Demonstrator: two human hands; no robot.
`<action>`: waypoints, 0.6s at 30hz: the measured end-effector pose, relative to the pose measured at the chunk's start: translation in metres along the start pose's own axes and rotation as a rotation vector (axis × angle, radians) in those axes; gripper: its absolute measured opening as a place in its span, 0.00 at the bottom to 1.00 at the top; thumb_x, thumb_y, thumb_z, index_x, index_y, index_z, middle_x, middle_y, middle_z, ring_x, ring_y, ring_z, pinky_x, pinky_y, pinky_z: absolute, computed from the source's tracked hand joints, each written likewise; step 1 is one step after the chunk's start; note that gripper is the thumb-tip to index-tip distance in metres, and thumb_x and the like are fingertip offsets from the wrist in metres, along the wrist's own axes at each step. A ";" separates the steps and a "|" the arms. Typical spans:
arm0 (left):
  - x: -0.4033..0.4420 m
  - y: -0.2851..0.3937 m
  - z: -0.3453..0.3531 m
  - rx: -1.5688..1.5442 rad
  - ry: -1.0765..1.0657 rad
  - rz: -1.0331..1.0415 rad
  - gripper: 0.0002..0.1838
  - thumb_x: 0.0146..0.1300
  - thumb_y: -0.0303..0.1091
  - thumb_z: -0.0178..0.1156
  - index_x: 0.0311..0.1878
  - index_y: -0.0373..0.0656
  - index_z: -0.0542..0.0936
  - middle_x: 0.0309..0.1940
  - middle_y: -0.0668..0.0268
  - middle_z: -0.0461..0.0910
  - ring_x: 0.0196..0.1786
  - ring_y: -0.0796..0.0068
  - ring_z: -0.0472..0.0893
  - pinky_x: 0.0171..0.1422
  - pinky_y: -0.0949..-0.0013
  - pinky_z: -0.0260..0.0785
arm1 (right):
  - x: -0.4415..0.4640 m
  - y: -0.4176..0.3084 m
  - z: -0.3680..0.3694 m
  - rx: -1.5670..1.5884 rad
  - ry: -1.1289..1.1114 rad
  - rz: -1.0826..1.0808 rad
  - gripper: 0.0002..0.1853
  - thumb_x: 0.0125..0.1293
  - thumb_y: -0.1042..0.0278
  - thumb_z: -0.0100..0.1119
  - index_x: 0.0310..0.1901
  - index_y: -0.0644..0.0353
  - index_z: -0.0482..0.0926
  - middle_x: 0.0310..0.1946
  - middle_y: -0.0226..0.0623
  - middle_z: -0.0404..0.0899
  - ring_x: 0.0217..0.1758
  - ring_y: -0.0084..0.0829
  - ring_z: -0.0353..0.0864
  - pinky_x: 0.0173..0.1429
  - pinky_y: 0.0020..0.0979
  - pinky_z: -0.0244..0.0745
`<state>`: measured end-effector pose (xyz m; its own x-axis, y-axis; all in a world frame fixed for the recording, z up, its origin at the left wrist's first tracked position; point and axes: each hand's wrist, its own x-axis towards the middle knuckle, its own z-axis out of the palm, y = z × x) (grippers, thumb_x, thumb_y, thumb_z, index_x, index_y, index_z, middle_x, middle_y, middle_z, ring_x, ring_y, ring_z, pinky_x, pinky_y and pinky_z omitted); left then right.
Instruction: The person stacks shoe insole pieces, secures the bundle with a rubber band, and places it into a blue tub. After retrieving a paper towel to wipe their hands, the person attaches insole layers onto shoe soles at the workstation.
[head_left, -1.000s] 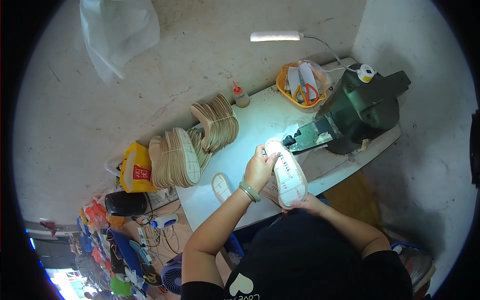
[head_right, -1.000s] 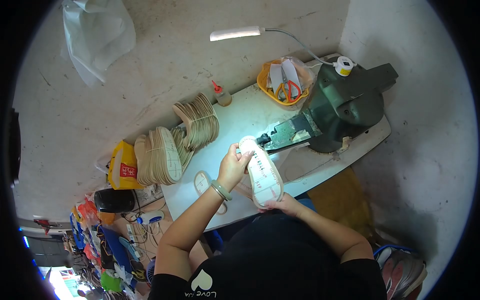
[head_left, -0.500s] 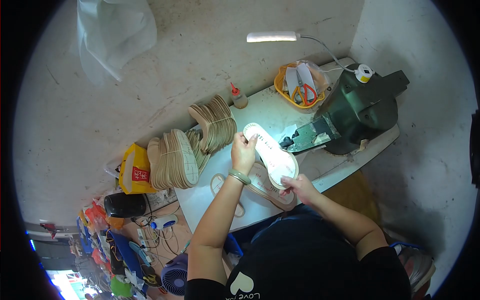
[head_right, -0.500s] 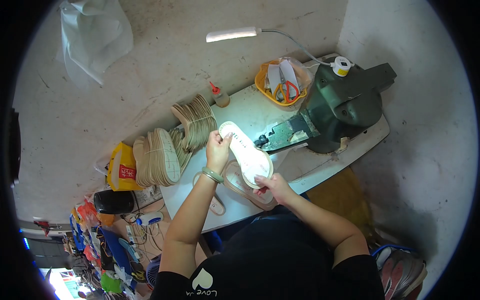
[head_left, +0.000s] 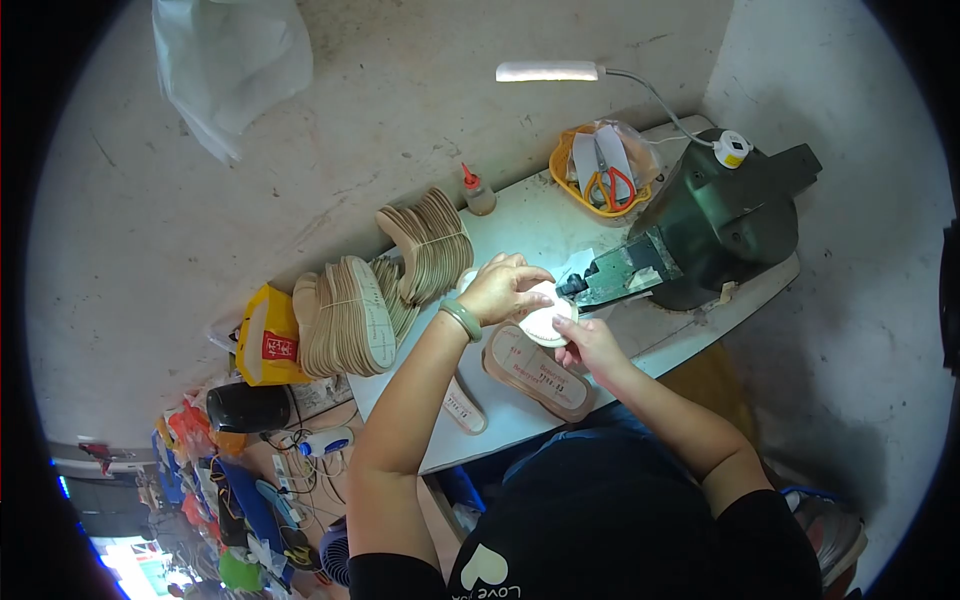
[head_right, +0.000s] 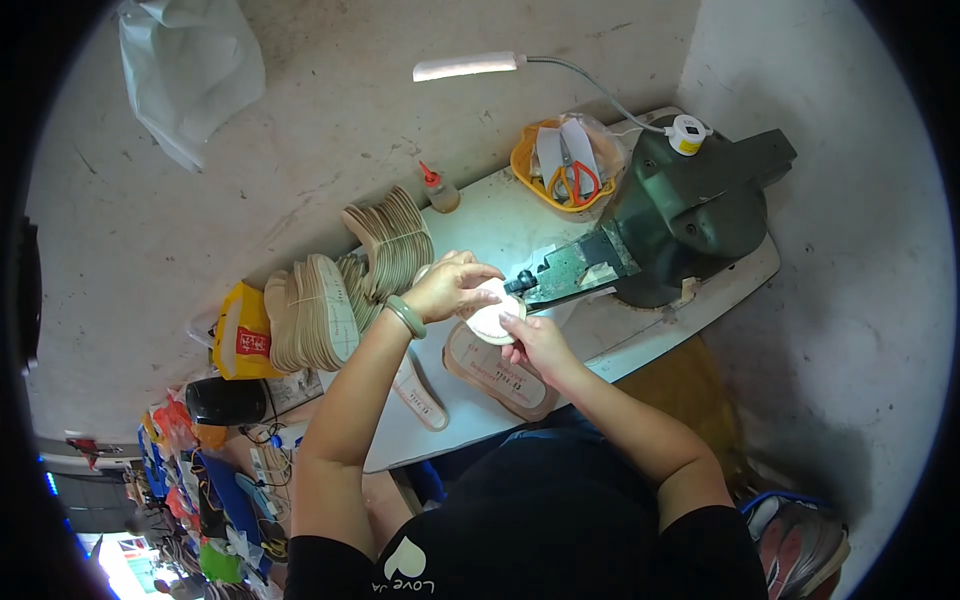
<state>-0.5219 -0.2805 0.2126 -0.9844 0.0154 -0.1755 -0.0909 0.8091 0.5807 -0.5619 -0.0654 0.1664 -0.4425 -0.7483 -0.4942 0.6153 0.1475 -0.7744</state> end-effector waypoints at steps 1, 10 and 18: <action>-0.002 0.000 0.000 -0.018 0.006 -0.030 0.20 0.58 0.52 0.67 0.52 0.57 0.84 0.39 0.66 0.76 0.53 0.66 0.73 0.60 0.63 0.66 | 0.000 -0.003 0.002 0.008 0.020 -0.011 0.17 0.72 0.55 0.57 0.32 0.60 0.80 0.21 0.31 0.80 0.19 0.17 0.74 0.25 0.19 0.68; -0.030 0.015 0.029 -0.208 0.296 -0.248 0.19 0.63 0.43 0.64 0.54 0.46 0.81 0.45 0.58 0.80 0.47 0.62 0.81 0.52 0.65 0.73 | -0.003 0.000 -0.013 -0.056 0.042 -0.085 0.18 0.74 0.55 0.52 0.33 0.60 0.82 0.20 0.29 0.80 0.20 0.16 0.73 0.26 0.18 0.64; -0.044 0.024 0.069 -0.377 0.464 -0.427 0.25 0.63 0.49 0.62 0.59 0.44 0.75 0.39 0.49 0.84 0.43 0.49 0.84 0.47 0.57 0.75 | -0.020 0.037 -0.031 -0.116 -0.019 -0.103 0.18 0.75 0.56 0.51 0.40 0.63 0.83 0.29 0.30 0.83 0.30 0.16 0.77 0.35 0.18 0.68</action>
<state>-0.4702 -0.2213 0.1798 -0.8065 -0.5740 -0.1417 -0.4443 0.4302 0.7859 -0.5504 -0.0249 0.1356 -0.4861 -0.7753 -0.4032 0.4873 0.1425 -0.8615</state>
